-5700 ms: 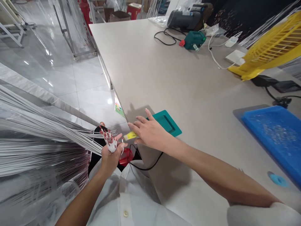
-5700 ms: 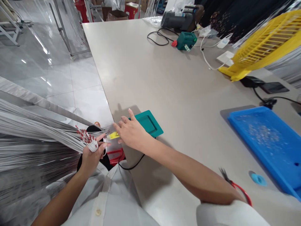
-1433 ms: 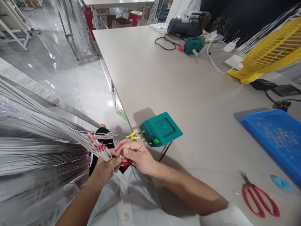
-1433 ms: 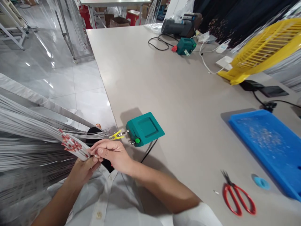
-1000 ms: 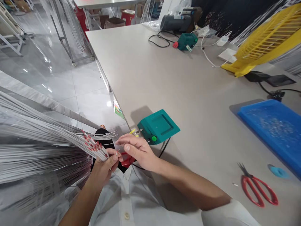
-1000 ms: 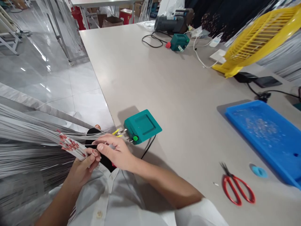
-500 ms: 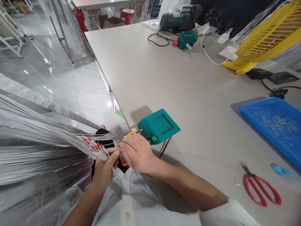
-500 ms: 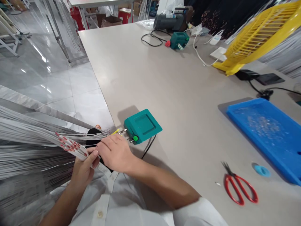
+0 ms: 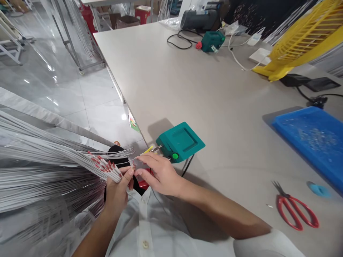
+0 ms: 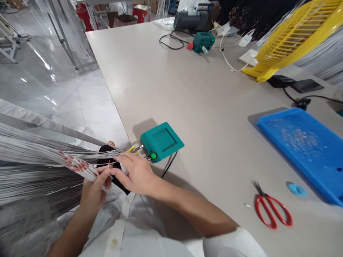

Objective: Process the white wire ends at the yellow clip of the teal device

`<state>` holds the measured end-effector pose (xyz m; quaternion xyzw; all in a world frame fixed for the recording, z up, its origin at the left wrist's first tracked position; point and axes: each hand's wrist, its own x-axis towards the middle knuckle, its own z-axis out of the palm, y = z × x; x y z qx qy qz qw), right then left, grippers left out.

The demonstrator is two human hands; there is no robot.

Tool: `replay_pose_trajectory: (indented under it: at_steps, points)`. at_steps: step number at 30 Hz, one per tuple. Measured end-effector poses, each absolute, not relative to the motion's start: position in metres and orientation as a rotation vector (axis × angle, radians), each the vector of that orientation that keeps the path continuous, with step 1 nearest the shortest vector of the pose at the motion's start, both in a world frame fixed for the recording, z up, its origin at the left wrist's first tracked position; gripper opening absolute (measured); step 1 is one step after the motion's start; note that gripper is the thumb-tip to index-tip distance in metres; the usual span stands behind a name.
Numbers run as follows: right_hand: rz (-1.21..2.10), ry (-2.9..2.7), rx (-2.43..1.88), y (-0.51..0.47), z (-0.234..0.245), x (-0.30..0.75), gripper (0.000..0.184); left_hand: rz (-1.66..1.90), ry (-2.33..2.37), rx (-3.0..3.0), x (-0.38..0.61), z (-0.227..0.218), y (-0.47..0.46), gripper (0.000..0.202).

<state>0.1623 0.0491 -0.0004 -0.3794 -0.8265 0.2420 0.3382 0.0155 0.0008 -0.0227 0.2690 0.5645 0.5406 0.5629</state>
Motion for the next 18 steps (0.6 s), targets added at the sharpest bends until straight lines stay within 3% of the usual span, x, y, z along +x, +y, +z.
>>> replay_pose_trajectory:
  at_steps: [4,10,18]
  points:
    - [0.633,-2.228,-0.882,0.053,0.000,0.160,0.019,1.168,1.390,0.829,0.014,-0.025,-0.003,0.017]
    - [0.364,-2.582,-0.723,0.063,0.005,0.167,0.019,0.913,1.434,1.004,0.010,-0.012,0.001,0.016]
    - [0.429,-2.765,-0.871,0.064,0.016,0.176,0.017,0.992,1.507,0.941,0.017,-0.022,-0.003,0.016]
